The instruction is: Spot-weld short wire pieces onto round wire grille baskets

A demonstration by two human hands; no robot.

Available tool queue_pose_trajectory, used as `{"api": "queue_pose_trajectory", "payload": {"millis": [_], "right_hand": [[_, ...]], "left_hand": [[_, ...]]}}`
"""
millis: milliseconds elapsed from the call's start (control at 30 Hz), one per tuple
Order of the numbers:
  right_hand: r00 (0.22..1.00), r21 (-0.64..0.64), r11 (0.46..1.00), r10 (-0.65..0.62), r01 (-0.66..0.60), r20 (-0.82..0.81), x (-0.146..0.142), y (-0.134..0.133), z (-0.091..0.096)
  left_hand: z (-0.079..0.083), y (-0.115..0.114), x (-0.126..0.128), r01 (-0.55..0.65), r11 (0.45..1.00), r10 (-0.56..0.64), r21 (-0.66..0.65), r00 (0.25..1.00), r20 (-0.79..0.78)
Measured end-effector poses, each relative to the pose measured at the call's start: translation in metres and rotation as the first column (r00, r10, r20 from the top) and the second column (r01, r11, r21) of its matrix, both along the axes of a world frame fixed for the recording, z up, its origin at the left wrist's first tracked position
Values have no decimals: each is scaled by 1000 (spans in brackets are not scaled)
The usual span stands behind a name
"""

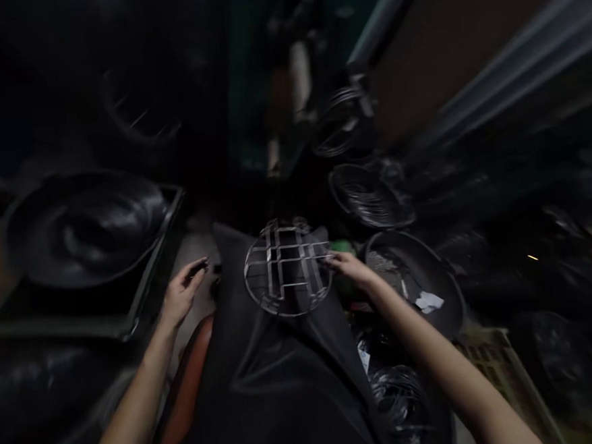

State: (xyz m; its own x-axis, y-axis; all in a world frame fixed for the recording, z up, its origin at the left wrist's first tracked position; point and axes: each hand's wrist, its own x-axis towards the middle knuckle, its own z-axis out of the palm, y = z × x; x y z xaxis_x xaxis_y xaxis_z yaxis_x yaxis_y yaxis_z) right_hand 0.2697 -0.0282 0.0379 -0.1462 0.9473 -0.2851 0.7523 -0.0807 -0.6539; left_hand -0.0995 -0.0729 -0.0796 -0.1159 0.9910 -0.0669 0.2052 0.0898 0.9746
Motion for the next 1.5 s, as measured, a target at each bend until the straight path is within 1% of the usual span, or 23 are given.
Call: {"api": "queue_pose_trajectory", "payload": {"millis": [33, 100, 167, 233, 300, 333, 367, 400, 467, 500, 567, 700, 800, 867, 933, 1000, 1067, 1133, 1200, 1267, 1367, 1433, 1500], "right_hand": [[999, 28, 999, -34, 33, 42, 22, 11, 3], [992, 111, 992, -79, 68, 99, 51, 41, 14], [985, 281, 956, -118, 77, 130, 66, 86, 38], [974, 489, 869, -171, 78, 149, 73, 141, 76], [960, 628, 774, -230, 80, 160, 75, 201, 117], [948, 678, 733, -252, 55, 195, 74, 230, 136], [908, 715, 699, -286, -21, 306, 72, 257, 151], [851, 703, 703, -299, -109, 431, 68, 280, 163], [714, 606, 752, -273, -260, 645, 60, 315, 175], [673, 549, 781, -237, -297, 701, 55, 325, 177], [643, 487, 808, -185, -331, 743, 48, 332, 177], [582, 456, 809, -180, -372, 793, 49, 309, 176], [536, 433, 799, -168, -417, 827, 63, 273, 178], [498, 405, 785, -143, -469, 855, 73, 242, 178], [508, 415, 737, -113, -533, 854, 78, 208, 177], [611, 502, 656, -78, -563, 787, 73, 175, 176], [734, 596, 595, -13, -540, 679, 57, 147, 175], [788, 598, 591, 111, -542, 605, 35, 126, 173], [817, 574, 606, 252, -552, 519, 14, 111, 166], [885, 613, 638, 319, -465, 340, 4, 97, 150], [968, 582, 785, 249, -215, 22, 9, 75, 110], [987, 489, 867, 150, -100, -65, 18, 63, 75], [997, 461, 887, 59, -28, -53, 23, 57, 41]], "left_hand": [[19, 21, 24, 58, 997, -60, 55, 998, 32], [50, 47, 72, 188, 978, -192, 92, 981, 39], [65, 56, 110, 278, 959, -279, 55, 960, 18], [66, 57, 133, 251, 968, -251, 1, 968, -6], [61, 58, 142, 158, 987, -159, -18, 987, -29], [57, 59, 143, 124, 992, -124, -13, 992, -33], [55, 61, 142, 111, 994, -111, 0, 993, -34], [53, 63, 140, 119, 993, -118, 16, 992, -35], [53, 67, 136, 161, 986, -159, 50, 986, -44], [54, 70, 134, 182, 982, -179, 57, 982, -54], [57, 72, 132, 207, 977, -203, 53, 976, -80], [54, 72, 131, 216, 976, -211, 30, 970, -116], [53, 73, 126, 207, 978, -199, 41, 969, -144], [64, 76, 123, 157, 983, -140, 98, 977, -163], [89, 79, 122, 99, 980, -69, 170, 983, -173], [126, 84, 125, 96, 969, -58, 227, 984, -168], [163, 90, 132, 167, 936, -134, 309, 983, -124], [191, 93, 144, 245, 911, -236, 332, 969, -67], [204, 89, 156, 261, 915, -279, 307, 960, 13], [202, 79, 163, 197, 945, -230, 263, 968, 102], [176, 66, 158, 52, 984, -85, 168, 977, 195], [155, 63, 150, 0, 994, -15, 110, 990, 142], [138, 65, 143, -5, 997, 10, 82, 998, -60]]}}
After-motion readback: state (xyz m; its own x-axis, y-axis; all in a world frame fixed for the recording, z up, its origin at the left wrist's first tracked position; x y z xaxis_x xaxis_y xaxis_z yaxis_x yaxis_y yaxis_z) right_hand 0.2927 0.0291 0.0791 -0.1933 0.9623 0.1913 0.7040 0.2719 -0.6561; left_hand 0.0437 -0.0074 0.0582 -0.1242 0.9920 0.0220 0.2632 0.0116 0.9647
